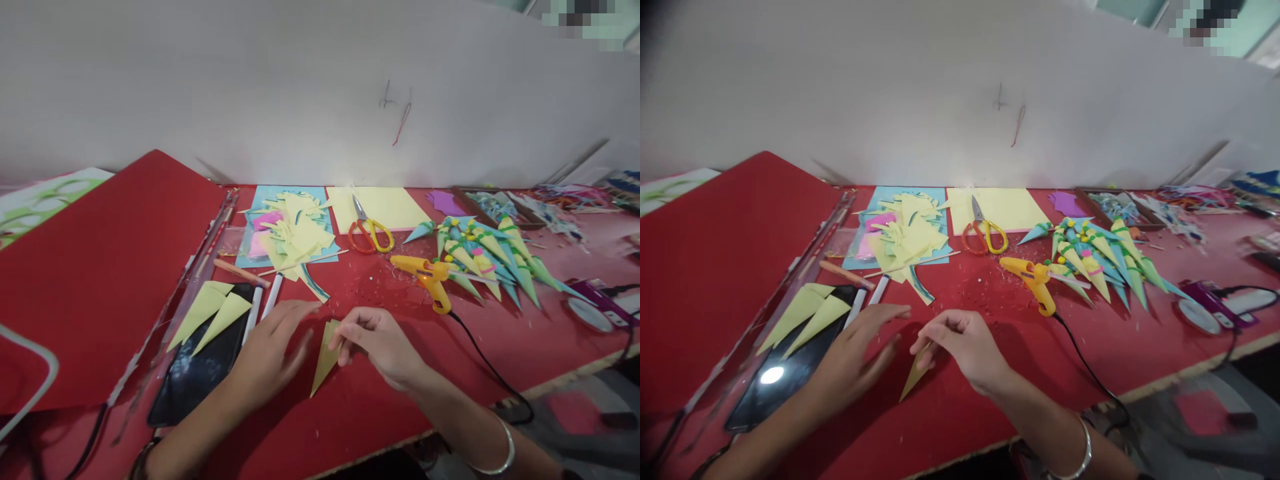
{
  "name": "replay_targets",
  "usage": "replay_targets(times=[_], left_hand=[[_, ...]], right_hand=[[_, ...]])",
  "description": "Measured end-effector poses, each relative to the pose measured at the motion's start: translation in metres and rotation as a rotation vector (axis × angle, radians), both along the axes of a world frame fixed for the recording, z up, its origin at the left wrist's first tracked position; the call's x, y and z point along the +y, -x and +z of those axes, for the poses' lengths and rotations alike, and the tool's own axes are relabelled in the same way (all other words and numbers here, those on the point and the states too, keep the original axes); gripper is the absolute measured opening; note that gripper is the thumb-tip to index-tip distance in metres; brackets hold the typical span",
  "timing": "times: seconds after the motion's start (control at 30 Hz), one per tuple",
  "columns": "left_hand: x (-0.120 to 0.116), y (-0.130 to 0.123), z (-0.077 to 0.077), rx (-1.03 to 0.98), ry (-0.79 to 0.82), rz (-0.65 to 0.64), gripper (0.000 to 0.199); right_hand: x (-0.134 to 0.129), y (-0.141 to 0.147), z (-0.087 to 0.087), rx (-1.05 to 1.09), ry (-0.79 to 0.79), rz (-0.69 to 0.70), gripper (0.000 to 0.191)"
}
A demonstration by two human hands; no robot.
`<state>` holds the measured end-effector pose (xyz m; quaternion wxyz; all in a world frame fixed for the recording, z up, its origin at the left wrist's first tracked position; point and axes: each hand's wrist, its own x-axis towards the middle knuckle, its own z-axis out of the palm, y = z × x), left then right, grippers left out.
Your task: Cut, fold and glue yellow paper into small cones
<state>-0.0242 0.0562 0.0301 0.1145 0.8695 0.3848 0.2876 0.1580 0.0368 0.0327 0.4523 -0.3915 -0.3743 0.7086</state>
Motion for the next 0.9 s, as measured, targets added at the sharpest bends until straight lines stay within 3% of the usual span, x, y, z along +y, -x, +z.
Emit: replay_targets(times=[0.23,0.4,0.57,0.9], left_hand=[[-0.006,-0.014,0.014,-0.109,0.058,-0.038,0.03],[-0.001,-0.021,0.012,-0.168,0.074,-0.048,0.016],[0.0,-0.022,0.009,-0.141,0.083,-0.137,0.009],[-0.001,-0.026,0.016,-0.259,0.249,-0.025,0.01]], right_hand=[[0.001,0.001,-0.003,-0.034,-0.069,0.001,0.033],[-0.001,0.0,-0.004,-0.11,-0.094,-0.037,0.018],[0.0,-0.001,-0.003,-0.085,-0.065,-0.11,0.026],[0.002,0.004,-0.003,0.052,0.077,-0.1,0.038]])
